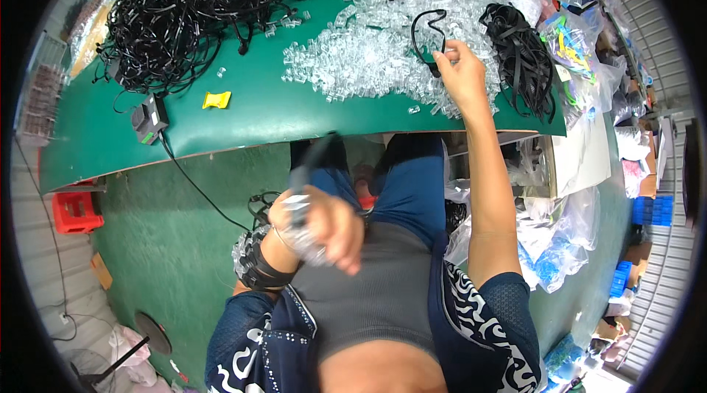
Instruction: Manually assembling small plastic clips onto black wire harnesses at a green workbench.
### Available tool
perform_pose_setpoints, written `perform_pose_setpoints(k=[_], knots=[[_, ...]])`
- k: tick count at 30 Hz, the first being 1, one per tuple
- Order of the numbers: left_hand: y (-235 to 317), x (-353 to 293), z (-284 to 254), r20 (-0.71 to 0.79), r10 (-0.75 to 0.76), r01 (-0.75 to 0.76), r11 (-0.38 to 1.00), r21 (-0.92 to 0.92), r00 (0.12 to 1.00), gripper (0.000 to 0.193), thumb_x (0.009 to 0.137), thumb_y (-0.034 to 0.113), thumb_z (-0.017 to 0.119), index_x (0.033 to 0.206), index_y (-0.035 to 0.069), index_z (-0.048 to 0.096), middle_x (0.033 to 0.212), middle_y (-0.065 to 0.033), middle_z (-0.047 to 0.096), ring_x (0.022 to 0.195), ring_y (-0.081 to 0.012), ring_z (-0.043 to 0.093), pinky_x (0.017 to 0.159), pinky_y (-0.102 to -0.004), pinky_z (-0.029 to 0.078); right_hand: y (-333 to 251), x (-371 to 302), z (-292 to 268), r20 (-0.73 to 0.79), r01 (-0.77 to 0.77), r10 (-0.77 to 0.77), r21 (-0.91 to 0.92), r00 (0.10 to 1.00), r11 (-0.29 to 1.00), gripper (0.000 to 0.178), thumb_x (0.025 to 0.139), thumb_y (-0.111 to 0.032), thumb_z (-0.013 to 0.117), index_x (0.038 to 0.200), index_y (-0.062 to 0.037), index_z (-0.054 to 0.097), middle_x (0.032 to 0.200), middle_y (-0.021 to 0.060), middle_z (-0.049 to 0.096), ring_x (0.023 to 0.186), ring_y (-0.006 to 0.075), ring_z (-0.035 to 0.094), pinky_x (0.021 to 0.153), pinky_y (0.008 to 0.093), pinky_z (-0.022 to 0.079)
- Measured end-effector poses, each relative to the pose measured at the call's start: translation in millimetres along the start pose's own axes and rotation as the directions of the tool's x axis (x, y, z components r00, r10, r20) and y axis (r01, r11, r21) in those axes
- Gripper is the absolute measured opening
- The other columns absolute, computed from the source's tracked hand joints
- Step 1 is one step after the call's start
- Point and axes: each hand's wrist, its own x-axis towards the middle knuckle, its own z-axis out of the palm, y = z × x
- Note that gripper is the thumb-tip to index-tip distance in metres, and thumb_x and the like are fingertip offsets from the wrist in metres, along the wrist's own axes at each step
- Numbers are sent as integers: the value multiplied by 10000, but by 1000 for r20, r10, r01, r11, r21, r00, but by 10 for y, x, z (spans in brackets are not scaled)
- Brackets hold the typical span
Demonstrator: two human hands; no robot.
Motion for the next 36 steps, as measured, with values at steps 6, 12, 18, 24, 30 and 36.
perform_pose_setpoints(k=[6,12,18,24,30,36], knots=[[173,378,-41,314,-193,61,920,386,930,222,861,158,571,984,-27,567,957,-219,588,799,-324,603,703,-446,502,-279,-179,-167,79,-89,49,669,996,738,161,840,-104,592,973,-14,584,749,5,588,604,61,502,540,213,409],[153,514,-298,-642,418,227,696,681,643,450,904,295,503,1242,15,400,1117,-83,492,984,-162,508,805,-297,453,-607,-996,-699,334,-15,-231,596,914,803,71,795,-19,605,855,14,588,831,62,606,708,92,572,563,205,450],[40,590,-348,-716,196,296,814,500,670,285,944,249,424,1033,1,533,626,-8,431,524,-109,394,488,-250,334,-287,-1158,-820,500,-15,-284,512,818,859,147,744,-48,653,885,-13,625,855,76,618,739,147,594,633,253,470],[-356,533,-259,-791,27,535,722,438,611,210,913,191,468,1002,15,541,625,-23,468,492,-96,370,465,-232,316,774,-115,-951,-287,-60,8,-174,958,983,219,764,-194,638,896,-23,600,847,121,624,731,260,608,673,359,476],[-542,490,-231,-820,-101,664,646,377,563,272,936,217,427,1072,7,536,567,35,367,498,-56,289,470,-212,264,1015,484,-894,-222,-328,256,-412,941,850,244,745,-281,646,890,-86,629,852,137,643,805,318,616,697,407,488],[-453,409,-221,-820,-12,606,680,413,573,259,925,162,443,1111,12,542,643,9,494,488,-34,344,451,-180,282,1051,185,-1096,-223,-257,294,183,929,949,172,721,-143,646,828,-9,633,725,70,645,631,151,601,597,271,467]])
